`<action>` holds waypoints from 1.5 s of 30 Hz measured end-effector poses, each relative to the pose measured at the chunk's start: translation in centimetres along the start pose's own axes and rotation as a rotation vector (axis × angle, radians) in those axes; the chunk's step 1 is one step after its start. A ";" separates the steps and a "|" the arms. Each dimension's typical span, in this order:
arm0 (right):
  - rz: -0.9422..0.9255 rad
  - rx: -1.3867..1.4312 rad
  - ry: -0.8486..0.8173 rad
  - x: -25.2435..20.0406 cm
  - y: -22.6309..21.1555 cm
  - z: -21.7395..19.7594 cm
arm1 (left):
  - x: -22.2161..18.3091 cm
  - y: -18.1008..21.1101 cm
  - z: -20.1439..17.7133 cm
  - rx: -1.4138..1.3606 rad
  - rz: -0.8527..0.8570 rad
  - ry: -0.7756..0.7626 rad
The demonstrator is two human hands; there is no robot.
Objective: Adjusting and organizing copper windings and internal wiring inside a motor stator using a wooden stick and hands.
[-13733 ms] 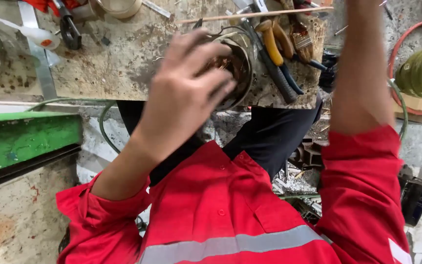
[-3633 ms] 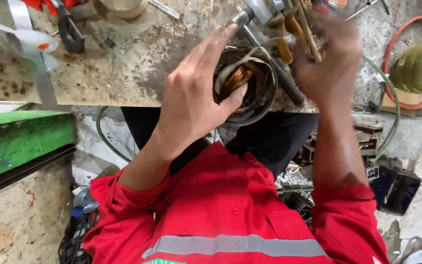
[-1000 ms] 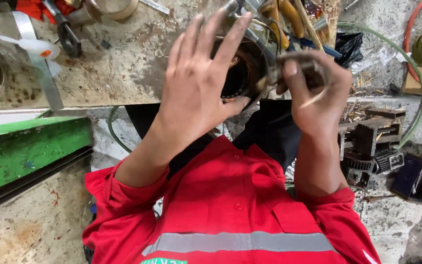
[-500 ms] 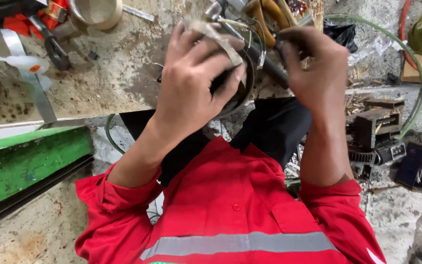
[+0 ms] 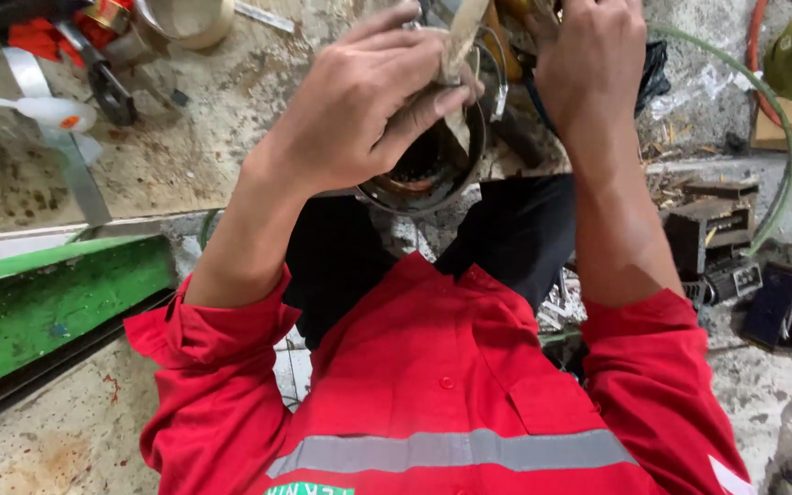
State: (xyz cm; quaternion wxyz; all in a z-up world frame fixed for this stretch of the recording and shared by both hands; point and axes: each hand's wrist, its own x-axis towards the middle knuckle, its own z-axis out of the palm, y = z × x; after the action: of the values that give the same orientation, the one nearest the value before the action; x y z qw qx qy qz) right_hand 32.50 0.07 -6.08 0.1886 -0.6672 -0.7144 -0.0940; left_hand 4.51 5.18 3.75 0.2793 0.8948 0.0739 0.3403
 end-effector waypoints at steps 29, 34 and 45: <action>0.076 1.658 0.425 -1.5 -11.3 -10.8 | -2.3 1.0 0.3 -0.321 -0.267 0.150; -0.008 1.632 0.388 -1.1 -13.5 -9.8 | -0.9 0.0 0.1 -0.290 0.054 0.050; 0.045 1.805 0.487 -2.4 -13.0 -7.8 | -0.9 -0.1 -0.3 -0.441 0.008 -0.050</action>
State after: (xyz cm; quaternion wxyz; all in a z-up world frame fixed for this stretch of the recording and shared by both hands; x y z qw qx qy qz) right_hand 20.85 -6.29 1.60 0.7818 -0.2438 -0.4445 0.3630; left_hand 3.60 5.12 3.37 0.4686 0.8206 -0.0126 0.3269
